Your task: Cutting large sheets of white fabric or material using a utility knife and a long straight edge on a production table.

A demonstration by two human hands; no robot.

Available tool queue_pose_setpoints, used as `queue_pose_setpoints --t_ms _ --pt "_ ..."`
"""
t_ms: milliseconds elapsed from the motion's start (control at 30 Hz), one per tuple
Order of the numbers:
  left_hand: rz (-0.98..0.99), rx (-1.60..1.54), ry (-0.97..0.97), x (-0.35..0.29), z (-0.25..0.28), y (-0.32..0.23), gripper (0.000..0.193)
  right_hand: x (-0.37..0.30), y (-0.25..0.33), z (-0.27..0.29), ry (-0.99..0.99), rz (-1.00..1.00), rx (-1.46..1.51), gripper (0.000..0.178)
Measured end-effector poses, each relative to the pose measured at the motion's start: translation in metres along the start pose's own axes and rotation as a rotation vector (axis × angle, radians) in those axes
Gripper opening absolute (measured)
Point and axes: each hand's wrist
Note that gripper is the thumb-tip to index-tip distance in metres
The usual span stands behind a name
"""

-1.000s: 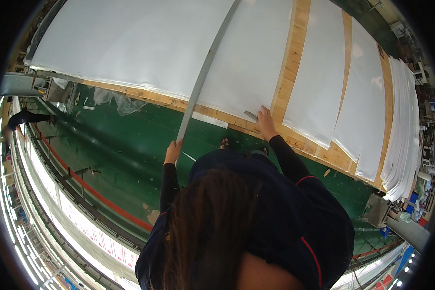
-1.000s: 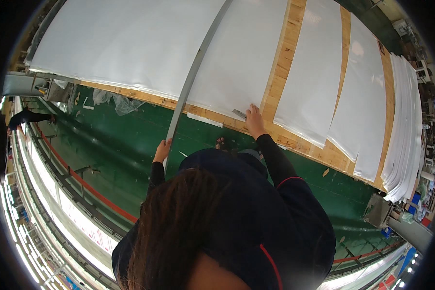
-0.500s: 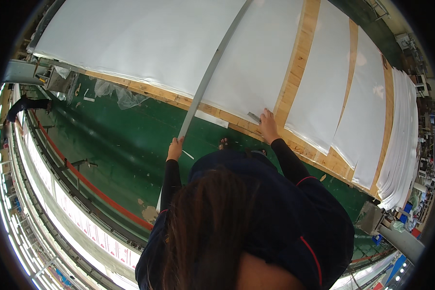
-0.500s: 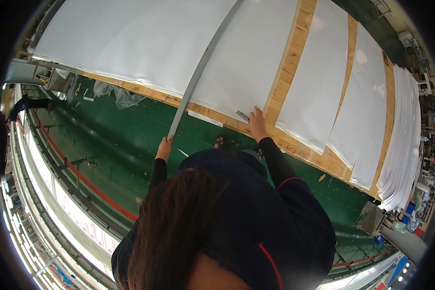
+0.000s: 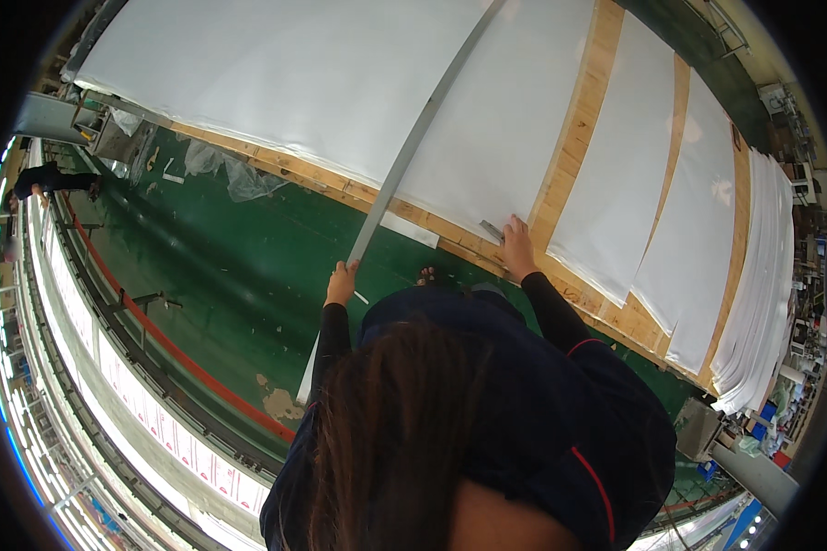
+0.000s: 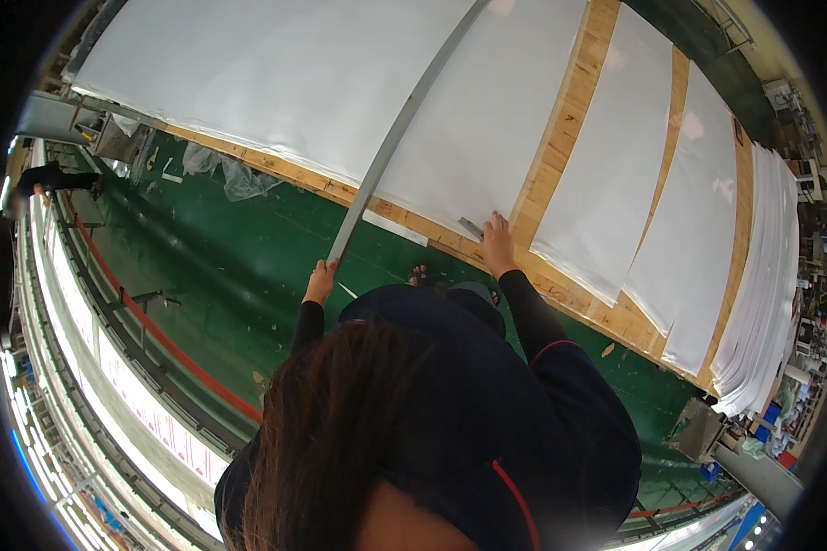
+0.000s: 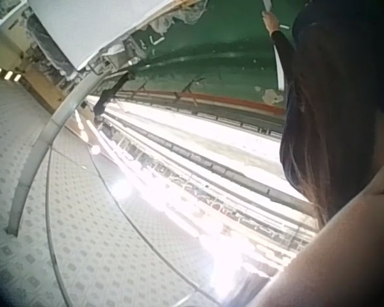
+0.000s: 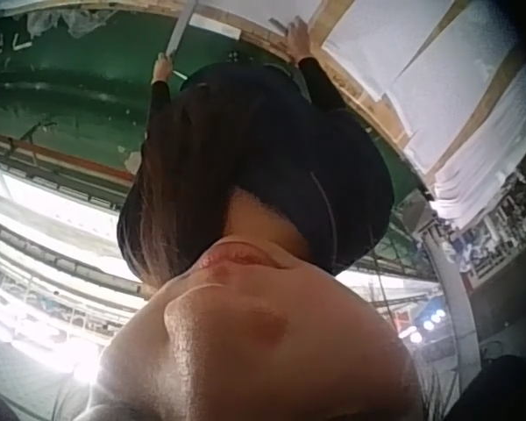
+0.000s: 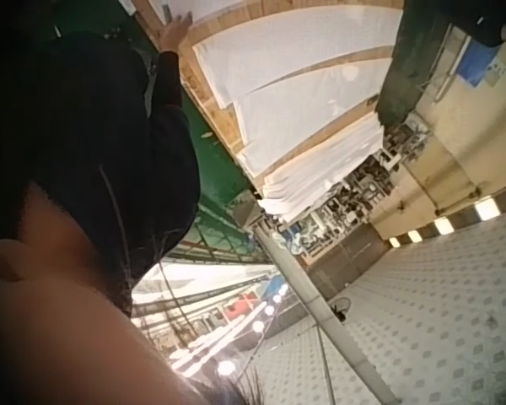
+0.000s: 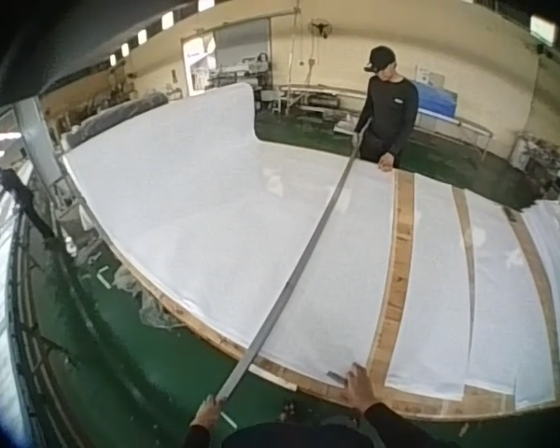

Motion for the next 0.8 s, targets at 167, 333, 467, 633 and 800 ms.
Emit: queue_pose_setpoints --t_ms 167,333,467,633,800 --pt "-0.015 -0.028 -0.008 0.003 0.001 0.0 0.057 0.002 0.001 0.0 -0.009 0.025 -0.026 0.018" --pt "0.012 -0.059 0.013 0.005 0.004 -0.007 0.058 0.006 -0.001 0.0 0.0 0.02 -0.011 0.018" --pt "0.02 -0.031 0.006 0.007 0.003 -0.003 0.056 0.008 -0.003 -0.003 -0.04 0.043 0.0 0.019" --pt "0.0 -0.029 0.079 0.009 0.0 -0.009 0.058 0.002 -0.012 0.001 -0.042 0.029 -0.042 0.019" --pt "0.034 0.019 0.137 0.009 0.006 0.009 0.058 0.023 0.007 0.018 0.124 -0.157 0.066 0.023"
Point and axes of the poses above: each hand's wrist, its own x-axis towards the middle knuckle, its own z-axis out of the back of the hand, y = z × x, and after that the axes turned 14 degrees about -y, right-handed
